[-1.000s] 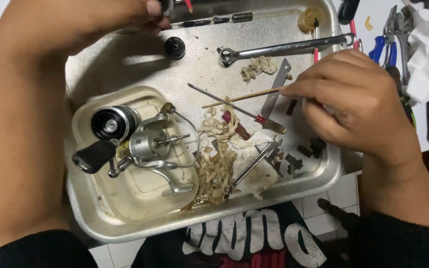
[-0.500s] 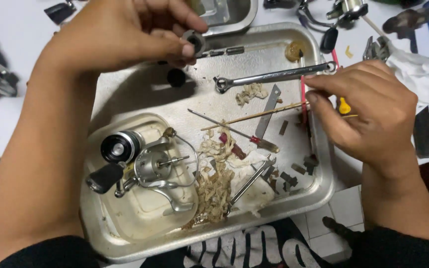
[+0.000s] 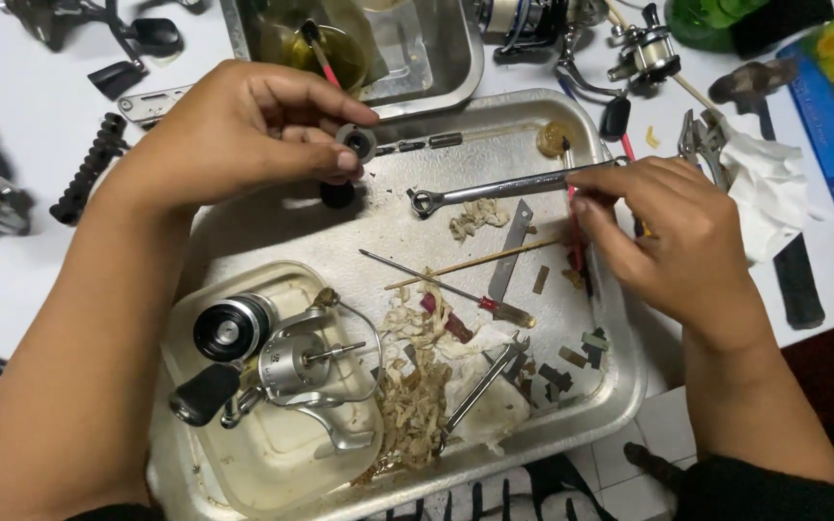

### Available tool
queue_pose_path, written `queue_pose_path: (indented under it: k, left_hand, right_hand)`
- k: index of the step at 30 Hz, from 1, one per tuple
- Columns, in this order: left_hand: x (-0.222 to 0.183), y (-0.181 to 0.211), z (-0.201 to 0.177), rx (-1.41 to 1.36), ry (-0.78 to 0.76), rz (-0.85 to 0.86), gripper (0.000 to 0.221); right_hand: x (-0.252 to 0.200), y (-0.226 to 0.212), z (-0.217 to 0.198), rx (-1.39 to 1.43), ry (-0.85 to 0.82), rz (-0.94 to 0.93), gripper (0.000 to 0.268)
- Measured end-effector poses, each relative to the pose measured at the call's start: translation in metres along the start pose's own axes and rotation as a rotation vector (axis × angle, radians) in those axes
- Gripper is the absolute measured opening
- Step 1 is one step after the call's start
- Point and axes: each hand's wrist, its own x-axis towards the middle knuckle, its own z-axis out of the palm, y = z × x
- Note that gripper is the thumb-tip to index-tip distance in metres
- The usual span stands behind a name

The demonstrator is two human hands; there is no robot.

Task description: The person cleans small internal components of a fishing reel using a cloth and a red brush. They repeatedly wipe the parts and use the brush to scrub inside the component, occasionally dipping the brush into a container of liquid. The workspace contains multiple fishing reels and tools.

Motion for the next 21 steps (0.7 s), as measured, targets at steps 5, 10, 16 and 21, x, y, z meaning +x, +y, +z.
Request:
queue_pose_path:
  k: [5,10,16,21]
  left_hand:
    - [0.002,-0.002,0.000,-0.010,-0.038,0.013,0.044]
    - [0.001,0.000,0.002,-0.034,-0.074,-0.009,0.045]
    - [0.004,-0.003,0.005,-0.080,-0.097,0.009,0.048]
    - [0.005,-0.003,0.005,-0.014,-0.134,0.004,0.048]
  right_hand:
    - [0.011,-0.003,0.002,0.023,0.047,-0.031,0.008]
    - [0.030,-0.006,0.013,0.086,0.052,-0.063,0.005]
    - [0.067,-0.010,0.037,0.121,0.062,-0.257,0.003]
    - [0.100,-0.026,0.042,-0.060,0.100,-0.483,0.010]
